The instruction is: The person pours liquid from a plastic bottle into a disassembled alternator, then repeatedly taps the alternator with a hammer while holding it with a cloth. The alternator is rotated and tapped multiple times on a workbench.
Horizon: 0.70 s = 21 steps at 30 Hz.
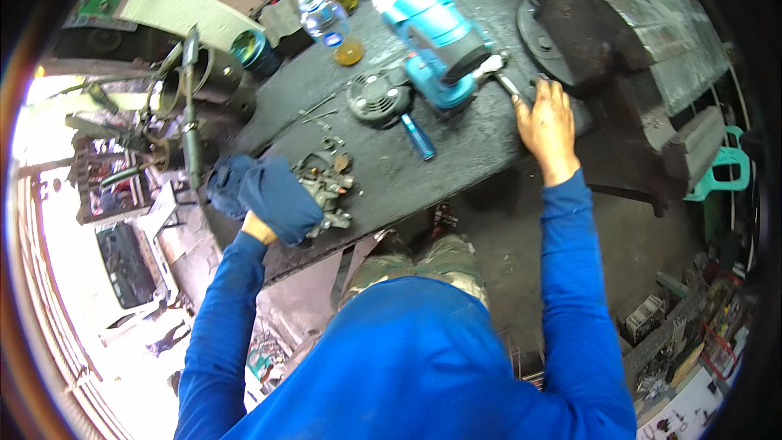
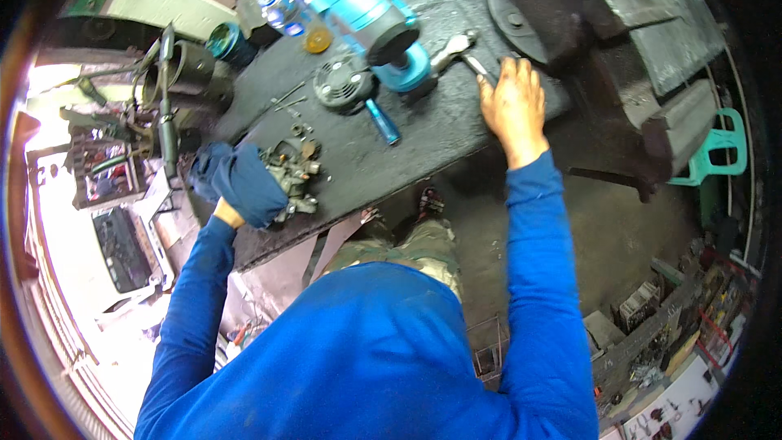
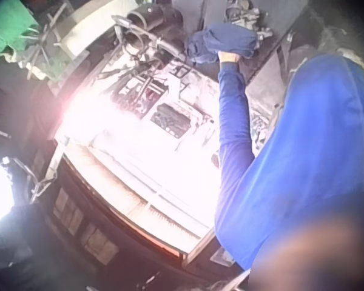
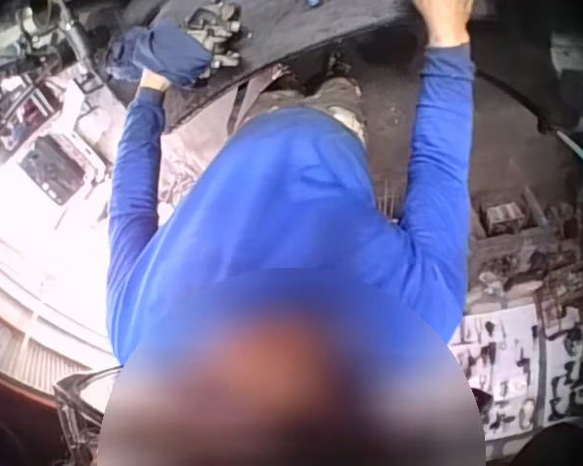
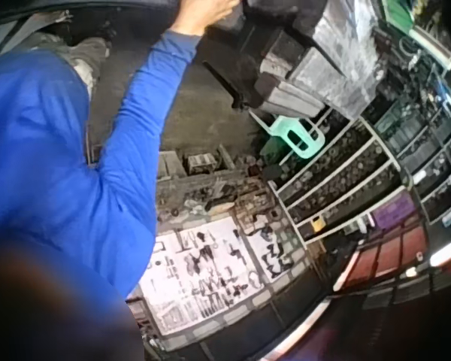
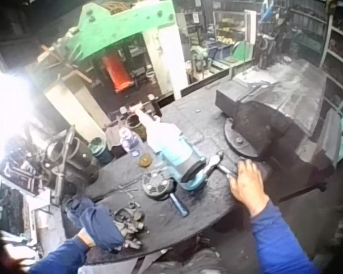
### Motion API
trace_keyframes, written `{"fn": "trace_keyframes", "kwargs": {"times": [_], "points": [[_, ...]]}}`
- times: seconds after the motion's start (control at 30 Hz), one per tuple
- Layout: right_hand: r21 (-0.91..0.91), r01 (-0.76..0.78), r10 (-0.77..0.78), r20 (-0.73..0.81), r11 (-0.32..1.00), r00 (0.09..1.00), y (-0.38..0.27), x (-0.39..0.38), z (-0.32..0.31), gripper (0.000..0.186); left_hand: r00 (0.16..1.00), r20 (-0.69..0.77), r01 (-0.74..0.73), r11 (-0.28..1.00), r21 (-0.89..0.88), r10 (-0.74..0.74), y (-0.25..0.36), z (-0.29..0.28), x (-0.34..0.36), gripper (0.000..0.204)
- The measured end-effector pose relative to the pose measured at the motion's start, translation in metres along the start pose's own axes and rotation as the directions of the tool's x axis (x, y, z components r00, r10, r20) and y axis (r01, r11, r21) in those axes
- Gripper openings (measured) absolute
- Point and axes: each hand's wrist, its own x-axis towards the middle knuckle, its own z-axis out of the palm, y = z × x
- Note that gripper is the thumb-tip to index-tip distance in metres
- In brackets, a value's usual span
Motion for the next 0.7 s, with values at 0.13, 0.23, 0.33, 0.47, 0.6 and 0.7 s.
{"fn": "trace_keyframes", "kwargs": {"times": [0.13, 0.23, 0.33, 0.47, 0.6, 0.7], "points": [[-0.011, -0.009, 0.012, 0.260, 1.000, 0.965, 0.000, 0.027, 0.030, 0.051, 0.999, 0.051, 0.006, 0.995, -0.104, 0.000, -0.005, -0.002, 0.003, 0.057], [-0.041, 0.032, -0.016, 0.353, 0.999, 0.936, 0.009, 0.043, 0.042, 0.044, 0.997, 0.074, 0.007, 0.986, -0.168, 0.005, -0.010, -0.003, 0.006, 0.056], [0.007, -0.024, 0.020, 0.383, 1.000, 0.923, 0.020, 0.046, 0.033, 0.045, 0.995, 0.097, -0.002, 0.978, -0.208, 0.023, -0.014, -0.003, 0.010, 0.056], [0.331, -0.485, 0.340, 0.408, 0.809, 0.847, 0.022, -0.005, -0.012, 0.064, 0.990, 0.130, -0.017, 0.968, -0.250, 0.051, -0.022, -0.014, 0.017, 0.055], [0.721, -0.568, 0.363, 0.445, 0.396, 0.818, -0.014, -0.110, -0.061, 0.019, 0.992, 0.097, -0.060, 0.968, -0.244, 0.086, -0.029, -0.035, 0.029, 0.059], [0.769, -0.612, 0.312, 0.545, 0.184, 0.778, -0.070, -0.182, -0.073, 0.024, 0.986, 0.067, -0.143, 0.983, -0.120, 0.151, -0.029, -0.039, 0.040, 0.060]]}}
